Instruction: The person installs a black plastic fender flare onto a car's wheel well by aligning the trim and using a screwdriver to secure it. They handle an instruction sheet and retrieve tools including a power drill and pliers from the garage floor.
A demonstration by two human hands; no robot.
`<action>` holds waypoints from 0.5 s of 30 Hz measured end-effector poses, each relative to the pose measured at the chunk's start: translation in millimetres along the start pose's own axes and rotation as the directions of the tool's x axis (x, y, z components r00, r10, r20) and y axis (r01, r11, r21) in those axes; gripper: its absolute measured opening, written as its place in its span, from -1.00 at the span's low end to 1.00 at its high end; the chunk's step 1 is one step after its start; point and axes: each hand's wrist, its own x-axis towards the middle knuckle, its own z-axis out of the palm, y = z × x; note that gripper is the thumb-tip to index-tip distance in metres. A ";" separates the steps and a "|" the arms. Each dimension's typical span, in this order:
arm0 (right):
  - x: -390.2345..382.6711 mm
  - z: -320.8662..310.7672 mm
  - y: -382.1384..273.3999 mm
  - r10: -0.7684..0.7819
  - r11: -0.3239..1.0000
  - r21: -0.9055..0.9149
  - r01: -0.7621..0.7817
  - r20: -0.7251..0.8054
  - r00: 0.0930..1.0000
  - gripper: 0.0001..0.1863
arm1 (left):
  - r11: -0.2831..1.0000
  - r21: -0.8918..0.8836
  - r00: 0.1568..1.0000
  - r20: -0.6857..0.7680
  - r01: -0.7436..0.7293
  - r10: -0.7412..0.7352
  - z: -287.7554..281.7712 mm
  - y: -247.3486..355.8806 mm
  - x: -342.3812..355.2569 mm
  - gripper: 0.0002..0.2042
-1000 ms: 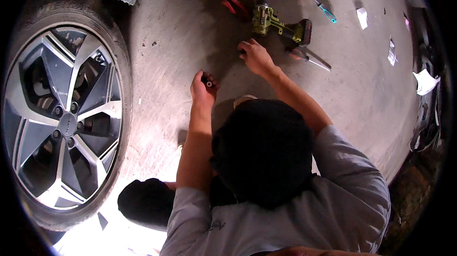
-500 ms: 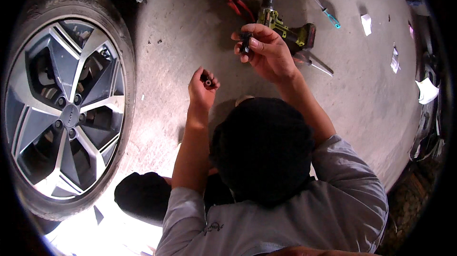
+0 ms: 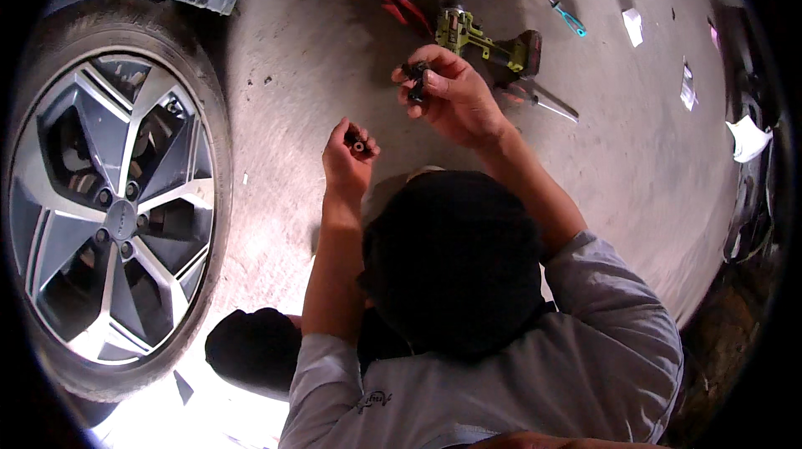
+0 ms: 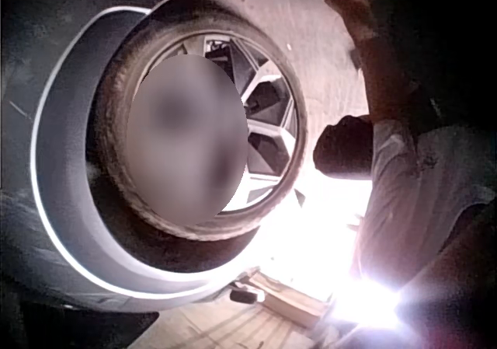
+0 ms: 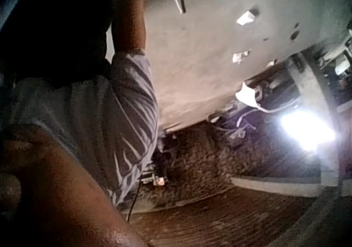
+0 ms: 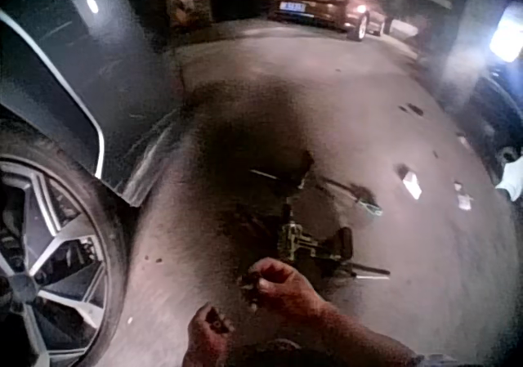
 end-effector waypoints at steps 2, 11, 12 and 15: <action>1.1 -20.7 11.7 0.040 0.998 0.046 -0.040 -0.004 0.999 -0.75 | 1.000 0.000 0.999 -0.050 0.015 -0.015 4.0 -0.7 0.7 -0.71; 11.9 -69.1 17.2 0.186 0.814 -0.389 -0.432 -0.530 0.827 -0.63 | 0.994 0.095 0.980 -0.198 0.048 -0.028 9.0 -14.6 -4.4 -0.56; 5.4 -73.1 15.6 0.093 0.753 -0.523 -0.399 -0.516 0.852 -0.64 | 0.992 0.101 0.980 -0.192 0.070 -0.049 7.9 -15.0 -5.6 -0.55; -29.5 -87.5 10.7 -0.172 0.338 -0.851 -0.403 -0.477 0.862 -0.68 | 0.975 0.184 0.976 -0.199 0.128 -0.091 7.9 -10.8 -4.7 -0.54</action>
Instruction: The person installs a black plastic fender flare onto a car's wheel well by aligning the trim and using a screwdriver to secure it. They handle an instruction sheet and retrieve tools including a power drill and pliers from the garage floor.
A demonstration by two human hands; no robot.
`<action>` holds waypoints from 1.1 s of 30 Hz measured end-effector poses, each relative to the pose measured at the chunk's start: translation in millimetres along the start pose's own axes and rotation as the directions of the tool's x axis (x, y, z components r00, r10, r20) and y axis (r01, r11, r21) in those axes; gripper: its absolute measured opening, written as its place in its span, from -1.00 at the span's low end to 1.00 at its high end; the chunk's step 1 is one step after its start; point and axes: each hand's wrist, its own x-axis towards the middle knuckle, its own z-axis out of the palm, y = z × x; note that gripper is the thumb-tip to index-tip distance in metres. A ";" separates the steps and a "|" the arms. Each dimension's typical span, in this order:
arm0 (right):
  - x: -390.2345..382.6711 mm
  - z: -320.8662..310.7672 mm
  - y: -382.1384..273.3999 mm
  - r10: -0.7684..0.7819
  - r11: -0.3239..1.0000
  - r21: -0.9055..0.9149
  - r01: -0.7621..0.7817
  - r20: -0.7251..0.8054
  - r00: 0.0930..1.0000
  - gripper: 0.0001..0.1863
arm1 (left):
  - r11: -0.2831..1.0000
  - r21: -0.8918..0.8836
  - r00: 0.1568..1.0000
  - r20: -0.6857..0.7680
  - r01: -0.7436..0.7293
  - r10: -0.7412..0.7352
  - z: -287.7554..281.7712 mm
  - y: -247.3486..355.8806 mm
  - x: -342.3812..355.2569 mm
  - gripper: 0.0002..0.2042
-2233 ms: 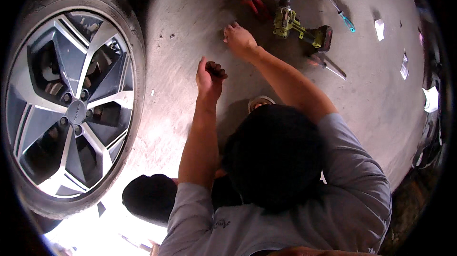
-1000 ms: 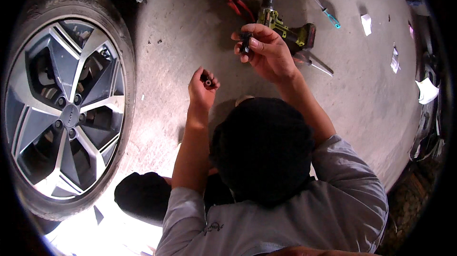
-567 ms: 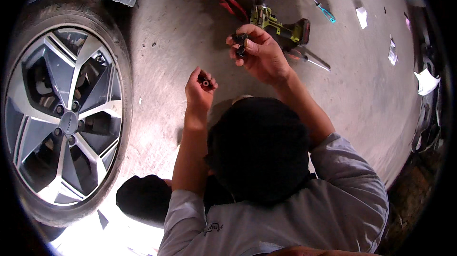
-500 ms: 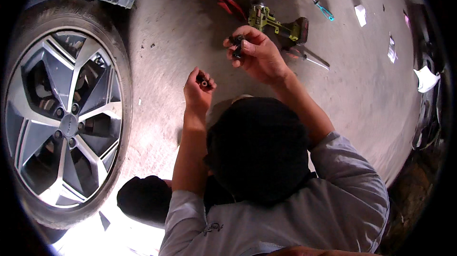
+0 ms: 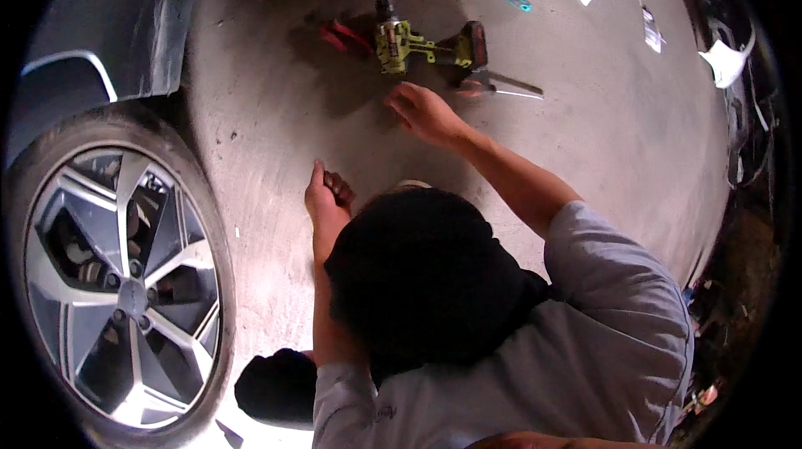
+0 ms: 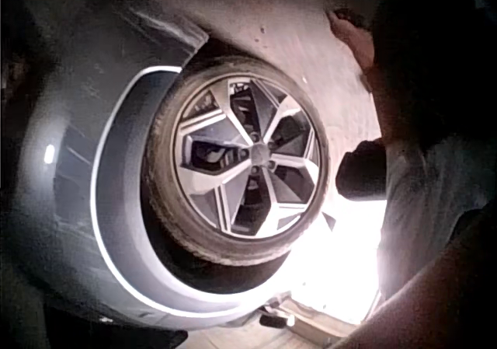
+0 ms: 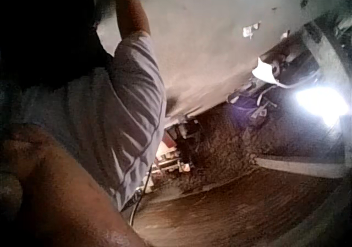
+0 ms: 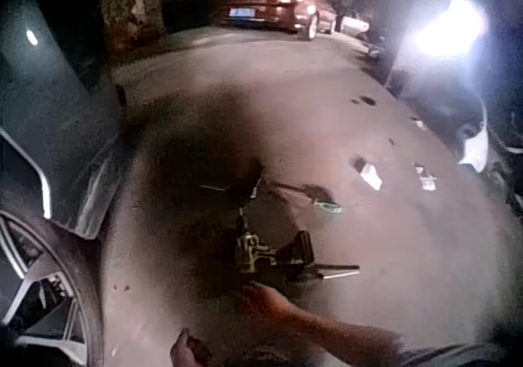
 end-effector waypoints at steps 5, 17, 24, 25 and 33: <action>-57.3 -87.0 62.8 -0.057 0.733 -0.658 -0.173 -0.313 0.948 -0.55 | 0.997 0.081 0.996 0.095 -0.007 -0.001 1.4 13.9 -0.2 -0.61; -74.1 -190.0 80.0 -0.062 0.544 -0.827 0.140 0.127 0.990 -0.77 | 0.996 0.088 0.988 0.154 0.010 -0.023 38.9 26.4 26.7 -0.66; -74.2 -228.4 80.1 -0.402 0.456 -0.840 0.293 0.100 0.910 -0.80 | 0.990 0.096 0.971 0.207 0.098 -0.116 60.8 33.8 32.4 -0.57; -72.6 -233.4 82.0 -0.433 0.386 -0.855 0.346 0.162 0.886 -0.79 | 0.988 0.097 0.969 0.206 0.118 -0.136 63.0 34.2 31.2 -0.57; -19.6 -213.4 91.0 -0.262 0.538 -0.814 -0.219 -0.408 0.875 -0.76 | 0.994 0.006 0.971 0.211 0.112 -0.111 14.3 42.5 32.1 -0.60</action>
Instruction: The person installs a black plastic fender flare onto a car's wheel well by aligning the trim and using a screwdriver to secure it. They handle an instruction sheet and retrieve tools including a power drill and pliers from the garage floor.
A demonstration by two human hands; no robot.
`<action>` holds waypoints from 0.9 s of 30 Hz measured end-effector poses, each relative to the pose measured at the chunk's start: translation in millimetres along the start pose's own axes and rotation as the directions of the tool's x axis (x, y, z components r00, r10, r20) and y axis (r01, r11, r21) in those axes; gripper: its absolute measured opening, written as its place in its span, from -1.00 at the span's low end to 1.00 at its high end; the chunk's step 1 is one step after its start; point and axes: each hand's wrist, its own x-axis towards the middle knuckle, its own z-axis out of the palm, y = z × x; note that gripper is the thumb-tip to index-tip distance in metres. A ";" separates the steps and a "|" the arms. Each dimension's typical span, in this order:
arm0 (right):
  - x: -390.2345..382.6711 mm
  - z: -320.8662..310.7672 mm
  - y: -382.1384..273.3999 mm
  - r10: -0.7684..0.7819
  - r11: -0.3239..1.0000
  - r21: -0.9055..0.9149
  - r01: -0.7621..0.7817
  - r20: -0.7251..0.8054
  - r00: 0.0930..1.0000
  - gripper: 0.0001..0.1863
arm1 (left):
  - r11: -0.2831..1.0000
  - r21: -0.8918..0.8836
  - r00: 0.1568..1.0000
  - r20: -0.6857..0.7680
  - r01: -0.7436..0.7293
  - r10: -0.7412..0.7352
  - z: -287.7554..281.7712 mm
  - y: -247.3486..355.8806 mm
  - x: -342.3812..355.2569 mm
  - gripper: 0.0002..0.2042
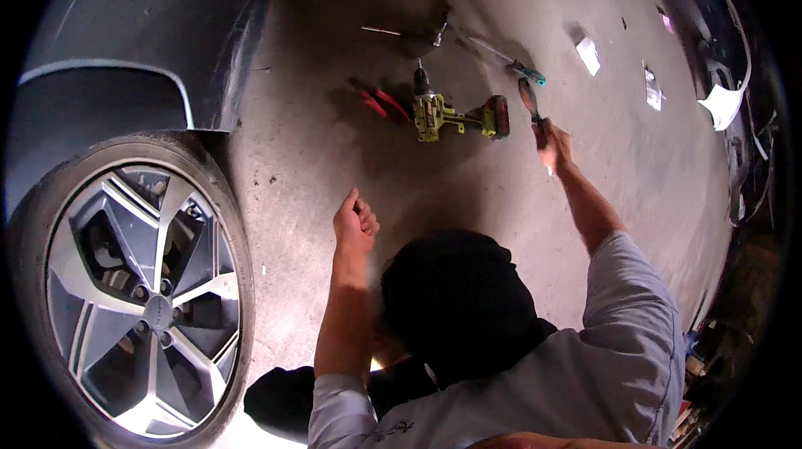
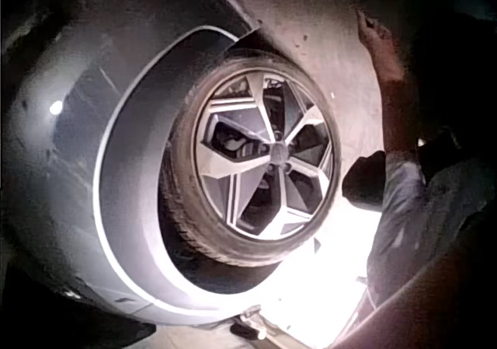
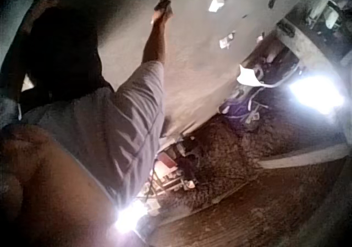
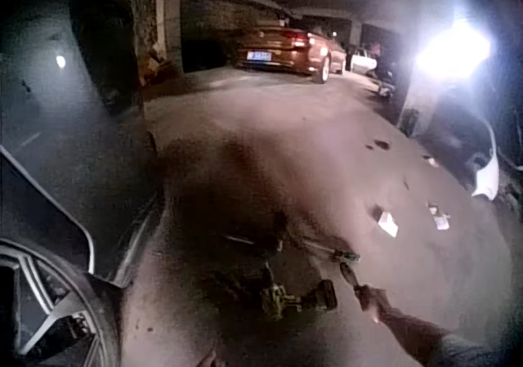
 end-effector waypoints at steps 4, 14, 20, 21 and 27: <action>34.5 17.1 -30.5 0.150 0.988 -0.050 -0.147 0.073 0.986 -0.64 | 1.000 0.006 1.000 0.002 -0.004 0.004 -10.2 20.4 -19.5 -0.60; -10.0 -43.0 -73.0 0.065 0.979 0.183 -0.094 0.156 0.986 -0.75 | 0.998 -0.040 0.999 -0.021 0.045 -0.046 -18.4 58.1 -60.6 -0.57; -65.0 -124.1 -140.1 -0.142 0.405 0.914 -0.014 0.078 0.987 -0.94 | 0.981 0.069 0.979 -0.112 0.181 -0.172 -48.5 85.1 -223.0 -0.52; -60.1 -165.8 -165.8 -0.010 0.129 0.975 -0.180 0.183 0.983 -0.93 | 0.981 0.084 0.977 -0.138 0.173 -0.160 -39.4 98.8 -258.1 -0.52; -163.1 -402.3 -196.5 0.277 -0.792 0.544 -0.277 0.725 0.631 -0.82 | 0.896 0.295 0.944 -0.092 0.331 -0.318 62.8 131.1 -406.5 -0.53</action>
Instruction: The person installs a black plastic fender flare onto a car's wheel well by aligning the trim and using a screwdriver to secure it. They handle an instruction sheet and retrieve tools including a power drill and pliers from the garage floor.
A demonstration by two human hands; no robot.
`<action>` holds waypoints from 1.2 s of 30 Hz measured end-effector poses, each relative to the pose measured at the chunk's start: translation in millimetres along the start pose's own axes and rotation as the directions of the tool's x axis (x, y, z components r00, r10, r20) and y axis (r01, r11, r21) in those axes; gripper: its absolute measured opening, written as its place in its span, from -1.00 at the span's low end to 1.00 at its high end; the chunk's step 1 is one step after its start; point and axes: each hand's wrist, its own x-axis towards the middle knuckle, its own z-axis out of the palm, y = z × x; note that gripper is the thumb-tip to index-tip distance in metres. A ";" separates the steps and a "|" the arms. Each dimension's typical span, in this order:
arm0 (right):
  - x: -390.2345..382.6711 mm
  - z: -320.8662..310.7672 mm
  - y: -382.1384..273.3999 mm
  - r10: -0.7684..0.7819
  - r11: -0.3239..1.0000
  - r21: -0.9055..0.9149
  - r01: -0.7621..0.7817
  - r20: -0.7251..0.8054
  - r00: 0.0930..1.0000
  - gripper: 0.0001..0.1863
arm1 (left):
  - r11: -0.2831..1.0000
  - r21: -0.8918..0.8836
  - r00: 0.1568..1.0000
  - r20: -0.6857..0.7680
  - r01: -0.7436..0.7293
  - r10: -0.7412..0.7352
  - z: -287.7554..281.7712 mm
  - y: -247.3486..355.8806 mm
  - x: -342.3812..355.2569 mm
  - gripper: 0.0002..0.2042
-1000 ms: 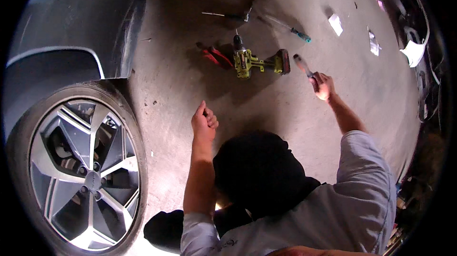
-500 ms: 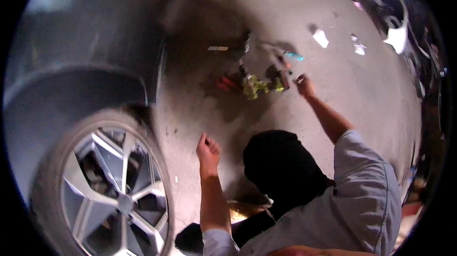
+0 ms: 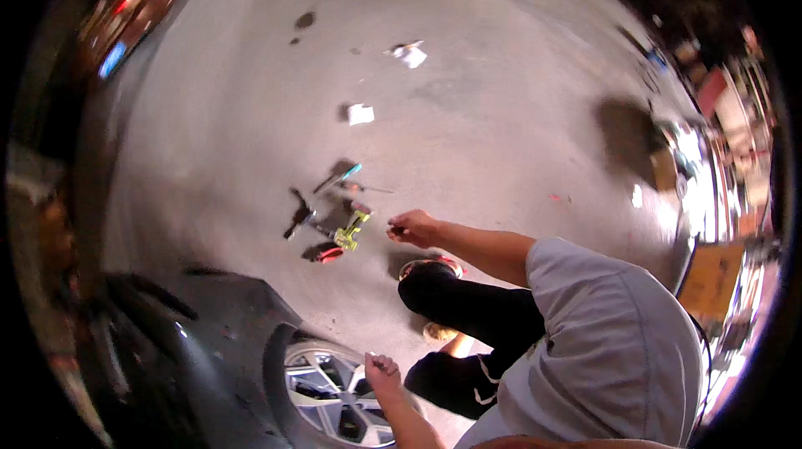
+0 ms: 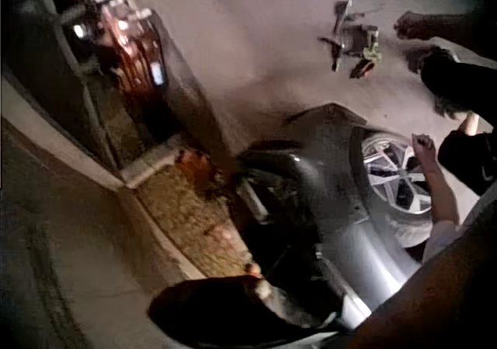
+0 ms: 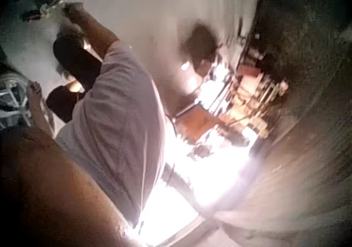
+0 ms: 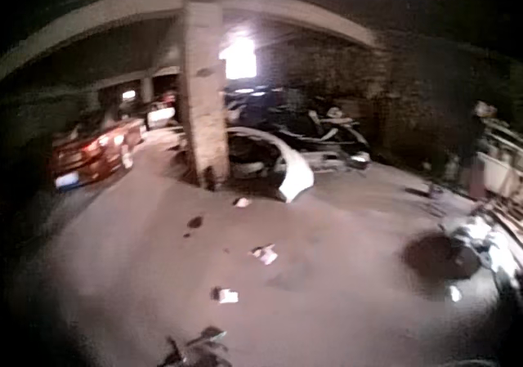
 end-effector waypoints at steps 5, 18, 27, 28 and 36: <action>-163.3 -104.8 -20.8 -0.052 0.995 0.064 0.074 -0.292 0.955 -0.76 | 0.961 0.273 0.966 0.239 0.035 -0.103 139.5 19.5 -102.9 -0.57; -652.9 -432.2 -68.0 -0.455 0.075 0.637 0.768 -0.663 0.594 -0.56 | 0.541 0.838 0.891 0.297 -0.070 -0.345 479.7 -278.4 -223.4 -0.72; -864.5 -573.6 -40.9 -0.402 -0.312 0.361 0.879 -0.888 0.222 -0.79 | 0.037 0.982 0.610 -0.084 0.184 -0.788 587.6 -713.9 -247.9 -0.67; -892.2 -586.1 -34.9 -0.400 -0.352 0.320 0.880 -0.901 0.168 -0.81 | -0.014 0.986 0.567 -0.109 0.169 -0.816 599.1 -765.1 -274.3 -0.67; -963.5 -616.9 -8.7 -0.173 -0.556 0.094 0.826 -0.985 -0.003 -0.70 | -0.256 0.958 0.475 -0.287 0.131 -0.832 636.9 -1008.5 -333.2 -0.66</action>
